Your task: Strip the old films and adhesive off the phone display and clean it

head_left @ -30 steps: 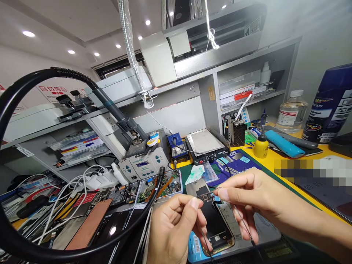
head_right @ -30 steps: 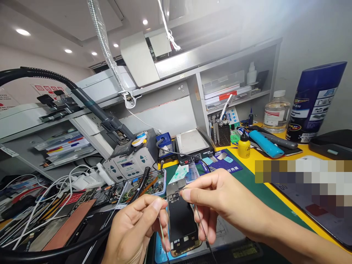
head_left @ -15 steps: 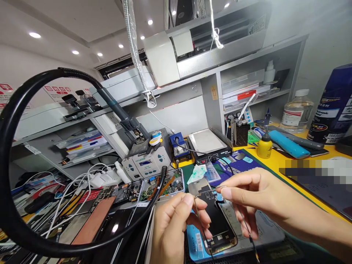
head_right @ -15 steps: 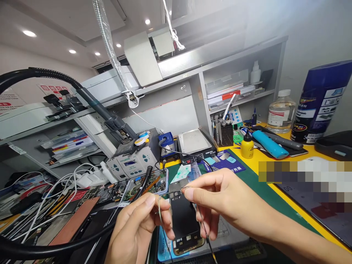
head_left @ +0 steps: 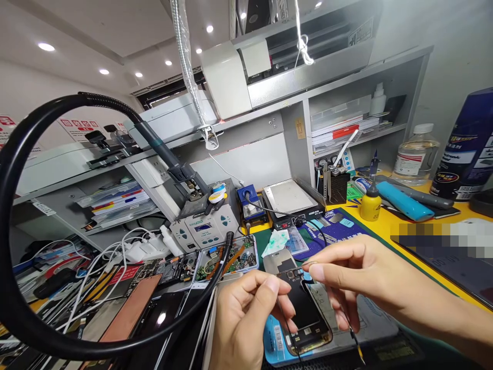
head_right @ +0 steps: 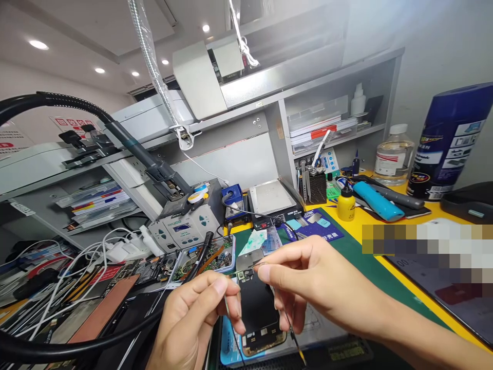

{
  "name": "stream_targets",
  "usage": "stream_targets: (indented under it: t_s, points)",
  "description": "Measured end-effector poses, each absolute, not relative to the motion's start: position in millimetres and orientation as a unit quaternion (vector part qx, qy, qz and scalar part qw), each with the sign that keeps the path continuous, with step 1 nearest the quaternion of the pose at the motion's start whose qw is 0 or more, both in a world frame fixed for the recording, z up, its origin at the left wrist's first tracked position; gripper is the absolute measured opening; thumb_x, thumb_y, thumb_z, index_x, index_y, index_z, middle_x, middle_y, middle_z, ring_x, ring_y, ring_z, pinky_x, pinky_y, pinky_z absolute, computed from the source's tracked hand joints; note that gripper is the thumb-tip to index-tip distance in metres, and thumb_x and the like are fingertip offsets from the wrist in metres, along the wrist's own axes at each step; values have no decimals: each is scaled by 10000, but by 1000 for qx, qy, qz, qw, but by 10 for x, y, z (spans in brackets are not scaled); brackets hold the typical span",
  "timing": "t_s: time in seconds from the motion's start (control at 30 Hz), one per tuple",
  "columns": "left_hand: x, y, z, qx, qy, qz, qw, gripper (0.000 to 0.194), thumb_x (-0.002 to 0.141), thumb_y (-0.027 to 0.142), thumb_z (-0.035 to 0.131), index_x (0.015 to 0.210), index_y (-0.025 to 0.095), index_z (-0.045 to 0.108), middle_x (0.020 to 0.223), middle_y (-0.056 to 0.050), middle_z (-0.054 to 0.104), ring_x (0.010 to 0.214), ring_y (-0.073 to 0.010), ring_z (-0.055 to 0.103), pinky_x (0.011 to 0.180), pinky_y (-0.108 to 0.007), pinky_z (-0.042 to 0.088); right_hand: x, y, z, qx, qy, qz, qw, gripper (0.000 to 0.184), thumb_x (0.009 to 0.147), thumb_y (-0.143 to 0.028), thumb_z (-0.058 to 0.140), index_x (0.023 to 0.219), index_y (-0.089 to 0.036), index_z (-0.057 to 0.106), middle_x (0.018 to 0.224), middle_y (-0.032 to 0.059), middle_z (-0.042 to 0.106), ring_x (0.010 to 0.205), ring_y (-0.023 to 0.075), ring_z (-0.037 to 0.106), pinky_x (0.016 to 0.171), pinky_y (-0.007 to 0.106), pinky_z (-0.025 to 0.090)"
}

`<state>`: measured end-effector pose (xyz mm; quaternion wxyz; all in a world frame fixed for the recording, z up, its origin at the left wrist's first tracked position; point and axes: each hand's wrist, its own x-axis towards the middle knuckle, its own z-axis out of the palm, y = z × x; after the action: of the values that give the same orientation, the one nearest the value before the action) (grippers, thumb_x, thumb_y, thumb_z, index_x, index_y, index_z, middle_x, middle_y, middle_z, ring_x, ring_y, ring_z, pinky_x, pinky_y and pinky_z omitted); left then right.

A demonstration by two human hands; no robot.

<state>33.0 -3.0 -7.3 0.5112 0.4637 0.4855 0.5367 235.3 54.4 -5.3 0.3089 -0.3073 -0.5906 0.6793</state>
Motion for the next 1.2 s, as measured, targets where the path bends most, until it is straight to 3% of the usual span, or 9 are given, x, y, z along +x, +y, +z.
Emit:
stream_targets:
  t_s: [0.47, 0.7, 1.0, 1.2]
  points:
    - [358, -40, -63, 449, 486, 547, 513, 343, 830, 446, 701, 730, 118, 723, 590, -40, 660, 501, -155, 624, 543, -257, 460, 2356, 544, -62, -301, -593, 681, 305, 322, 856, -432, 728, 694, -155, 705, 583, 5, 664, 516, 146, 660, 478, 202, 539]
    - [382, -48, -64, 444, 485, 564, 500, 305, 834, 406, 695, 734, 120, 724, 593, -40, 658, 488, -154, 609, 522, -269, 479, 2336, 547, -60, -299, -603, 674, 304, 325, 884, -458, 703, 879, -145, 789, 588, 5, 668, 508, 137, 654, 476, 196, 538]
    - [397, -49, -47, 452, 500, 563, 479, 288, 839, 389, 688, 733, 124, 721, 599, -37, 656, 491, -159, 622, 528, -264, 478, 2350, 548, -69, -294, -603, 677, 303, 332, 902, -454, 684, 816, -142, 758, 604, 19, 694, 520, 136, 658, 491, 199, 553]
    - [412, -61, -26, 448, 508, 562, 475, 271, 832, 378, 689, 736, 126, 718, 591, -33, 646, 492, -154, 610, 531, -258, 474, 2329, 542, 20, -316, -597, 678, 291, 380, 842, -500, 734, 725, -139, 726, 592, 7, 657, 507, 135, 650, 476, 204, 543]
